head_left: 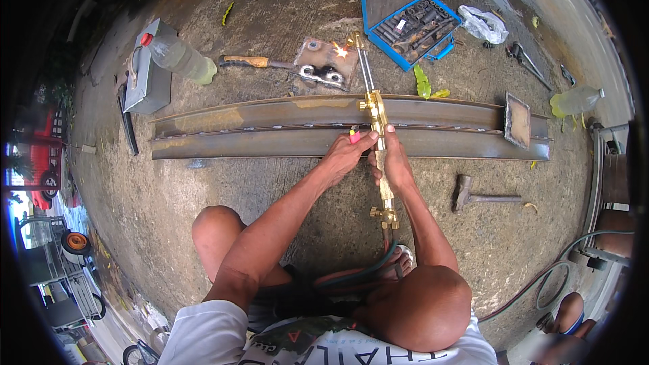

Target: The person uses a blowtorch to heat and weld metal bars on the ground. They ignite the torch, apply flame to the metal, and later pour water from a plastic bottle to cool the heated area, producing steam.

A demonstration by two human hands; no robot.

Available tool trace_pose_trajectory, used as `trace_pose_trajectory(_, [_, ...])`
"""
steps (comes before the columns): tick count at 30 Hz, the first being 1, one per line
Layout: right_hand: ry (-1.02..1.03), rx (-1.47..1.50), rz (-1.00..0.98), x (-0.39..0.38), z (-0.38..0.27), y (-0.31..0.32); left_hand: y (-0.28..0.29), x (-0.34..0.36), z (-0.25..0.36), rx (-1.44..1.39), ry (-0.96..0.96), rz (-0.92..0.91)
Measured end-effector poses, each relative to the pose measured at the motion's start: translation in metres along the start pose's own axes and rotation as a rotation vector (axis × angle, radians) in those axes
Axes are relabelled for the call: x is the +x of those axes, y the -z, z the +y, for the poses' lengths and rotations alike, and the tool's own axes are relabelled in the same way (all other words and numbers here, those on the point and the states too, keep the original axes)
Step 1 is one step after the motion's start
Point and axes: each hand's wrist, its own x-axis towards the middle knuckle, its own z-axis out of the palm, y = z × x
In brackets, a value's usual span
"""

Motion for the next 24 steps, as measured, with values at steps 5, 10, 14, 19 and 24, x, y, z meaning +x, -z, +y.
trace_pose_trajectory(5, [-0.003,-0.008,0.001,0.0004,0.0009,0.0005,-0.0062,-0.0021,0.0008,-0.005,-0.034,0.059])
trace_pose_trajectory(10, [-0.001,0.003,-0.006,0.0001,0.0005,0.0000,-0.0059,-0.0035,0.0037,-0.016,-0.012,0.041])
trace_pose_trajectory(14, [0.001,-0.012,0.000,-0.0001,0.0003,-0.0002,-0.0003,-0.0006,-0.0002,-0.029,-0.006,-0.030])
trace_pose_trajectory(19, [0.000,-0.001,0.009,-0.0008,0.0004,-0.0001,-0.0021,-0.0006,-0.0013,-0.023,-0.008,-0.004])
trace_pose_trajectory(24, [0.006,0.001,-0.003,0.0012,0.0016,0.0013,0.0002,0.0014,-0.0032,-0.014,0.002,-0.022])
